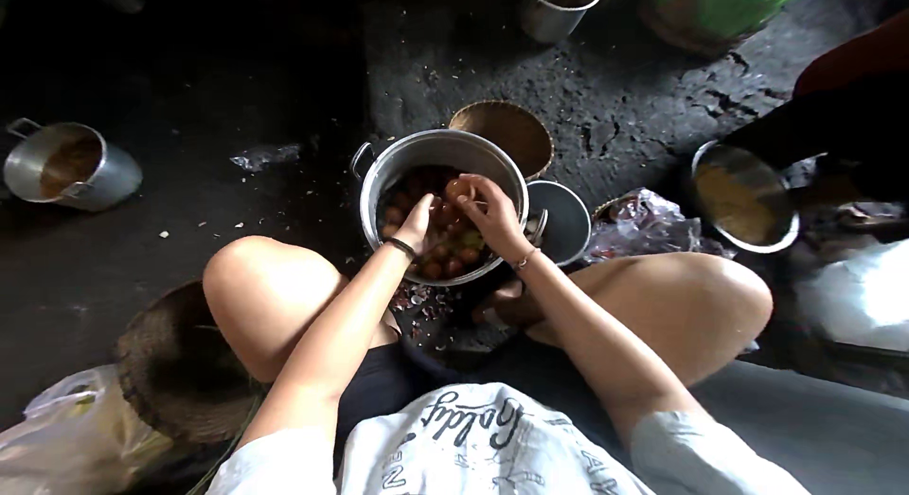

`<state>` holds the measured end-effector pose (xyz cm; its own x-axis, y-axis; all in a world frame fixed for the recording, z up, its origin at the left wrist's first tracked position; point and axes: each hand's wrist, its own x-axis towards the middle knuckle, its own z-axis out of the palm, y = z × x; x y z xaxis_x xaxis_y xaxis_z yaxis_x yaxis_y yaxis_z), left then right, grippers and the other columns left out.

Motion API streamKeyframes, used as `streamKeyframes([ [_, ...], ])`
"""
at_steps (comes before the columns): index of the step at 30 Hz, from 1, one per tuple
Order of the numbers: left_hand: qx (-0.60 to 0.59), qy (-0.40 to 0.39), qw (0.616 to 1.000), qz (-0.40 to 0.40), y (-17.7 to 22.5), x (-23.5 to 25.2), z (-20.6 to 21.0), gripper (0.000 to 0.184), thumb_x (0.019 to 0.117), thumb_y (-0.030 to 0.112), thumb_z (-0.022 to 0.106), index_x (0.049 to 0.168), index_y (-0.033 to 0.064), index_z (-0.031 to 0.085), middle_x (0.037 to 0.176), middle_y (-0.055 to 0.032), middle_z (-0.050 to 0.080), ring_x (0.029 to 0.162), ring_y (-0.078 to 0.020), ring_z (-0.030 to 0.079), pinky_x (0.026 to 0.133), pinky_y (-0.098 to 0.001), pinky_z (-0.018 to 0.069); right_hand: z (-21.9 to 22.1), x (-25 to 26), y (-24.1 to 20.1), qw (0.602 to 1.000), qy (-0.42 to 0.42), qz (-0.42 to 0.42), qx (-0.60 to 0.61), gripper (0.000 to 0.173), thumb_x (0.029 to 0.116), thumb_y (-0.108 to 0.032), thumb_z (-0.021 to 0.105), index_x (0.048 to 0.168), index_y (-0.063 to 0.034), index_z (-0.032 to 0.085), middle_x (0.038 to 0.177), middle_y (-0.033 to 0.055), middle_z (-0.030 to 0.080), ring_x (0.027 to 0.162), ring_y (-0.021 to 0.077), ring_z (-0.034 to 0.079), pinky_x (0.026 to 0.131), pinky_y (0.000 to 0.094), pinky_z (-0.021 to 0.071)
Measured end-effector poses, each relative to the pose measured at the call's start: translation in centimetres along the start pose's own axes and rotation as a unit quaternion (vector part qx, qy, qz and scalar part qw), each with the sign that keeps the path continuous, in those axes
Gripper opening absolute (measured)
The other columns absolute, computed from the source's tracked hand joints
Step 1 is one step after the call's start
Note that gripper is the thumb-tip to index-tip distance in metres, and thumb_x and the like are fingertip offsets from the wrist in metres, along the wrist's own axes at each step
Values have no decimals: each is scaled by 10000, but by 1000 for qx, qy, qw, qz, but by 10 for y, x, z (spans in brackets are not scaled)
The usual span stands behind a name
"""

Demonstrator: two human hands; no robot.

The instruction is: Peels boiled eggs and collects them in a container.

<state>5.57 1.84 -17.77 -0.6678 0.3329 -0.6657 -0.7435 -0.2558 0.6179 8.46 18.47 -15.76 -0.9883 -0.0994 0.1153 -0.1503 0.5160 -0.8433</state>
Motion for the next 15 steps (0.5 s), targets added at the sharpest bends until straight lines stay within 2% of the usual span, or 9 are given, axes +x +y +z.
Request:
streamKeyframes([
  [2, -27, 3, 1000, 3, 1, 1, -2, 354, 1089, 403, 315, 1085, 132, 543, 817, -23, 600, 628, -108, 574, 572, -250, 505, 7, -4, 11, 997, 68, 20, 42, 445, 1051, -221, 473, 1434, 3, 508, 1353, 183, 606, 1242, 224, 607, 1060, 402, 506],
  [4, -45, 13, 999, -8, -2, 5, -6, 342, 1079, 419, 361, 1095, 136, 553, 834, -28, 600, 632, -113, 570, 570, -257, 504, 10, -16, 6, 998, 38, 38, 37, 457, 1057, -205, 514, 1466, -4, 482, 1427, 199, 567, 1291, 277, 578, 1086, 453, 478],
  [7, -5, 45, 999, -26, -5, 5, -3, 523, 1085, 555, 267, 1208, 139, 559, 869, -36, 641, 652, -117, 578, 592, -269, 499, 14, -31, -13, 999, 53, -3, -12, 484, 1022, -119, 565, 1485, -21, 468, 1486, 210, 506, 1311, 332, 558, 1068, 481, 488],
  [9, 4, 51, 998, -47, -7, 4, 1, 591, 1076, 601, 222, 1229, 135, 552, 859, -43, 614, 676, -139, 576, 628, -302, 510, 16, -32, -19, 996, 40, -52, -61, 524, 983, -109, 631, 1478, -26, 482, 1472, 230, 501, 1300, 365, 559, 1046, 501, 504],
  [11, -5, 15, 998, -53, -10, 6, 3, 609, 1063, 620, 179, 1103, 157, 572, 841, -27, 616, 718, -139, 603, 652, -316, 530, 22, -30, -15, 995, 26, -68, -75, 523, 954, -100, 688, 1449, -35, 532, 1424, 225, 542, 1289, 375, 562, 1045, 504, 501],
  [12, 6, 15, 998, -56, -9, 8, 5, 613, 1060, 627, 169, 1069, 162, 568, 823, -16, 604, 683, -126, 582, 610, -297, 511, 22, -29, -14, 996, 34, -52, -63, 522, 963, -95, 674, 1457, -28, 517, 1437, 228, 531, 1302, 374, 555, 1057, 501, 497],
  [13, 16, 28, 997, -64, -6, 8, 7, 622, 1062, 630, 182, 1095, 149, 576, 829, -23, 608, 653, -127, 565, 581, -289, 488, 19, -27, -15, 997, 50, -31, -46, 518, 977, -84, 644, 1467, -13, 490, 1459, 236, 513, 1308, 372, 553, 1059, 500, 493],
  [15, 11, 35, 997, -69, -5, 7, 9, 588, 1068, 615, 176, 1009, 170, 557, 737, 13, 578, 569, -96, 520, 514, -244, 446, 15, -24, -16, 998, 55, -5, -34, 523, 995, -86, 599, 1491, -5, 458, 1485, 240, 491, 1314, 377, 545, 1063, 507, 482],
])
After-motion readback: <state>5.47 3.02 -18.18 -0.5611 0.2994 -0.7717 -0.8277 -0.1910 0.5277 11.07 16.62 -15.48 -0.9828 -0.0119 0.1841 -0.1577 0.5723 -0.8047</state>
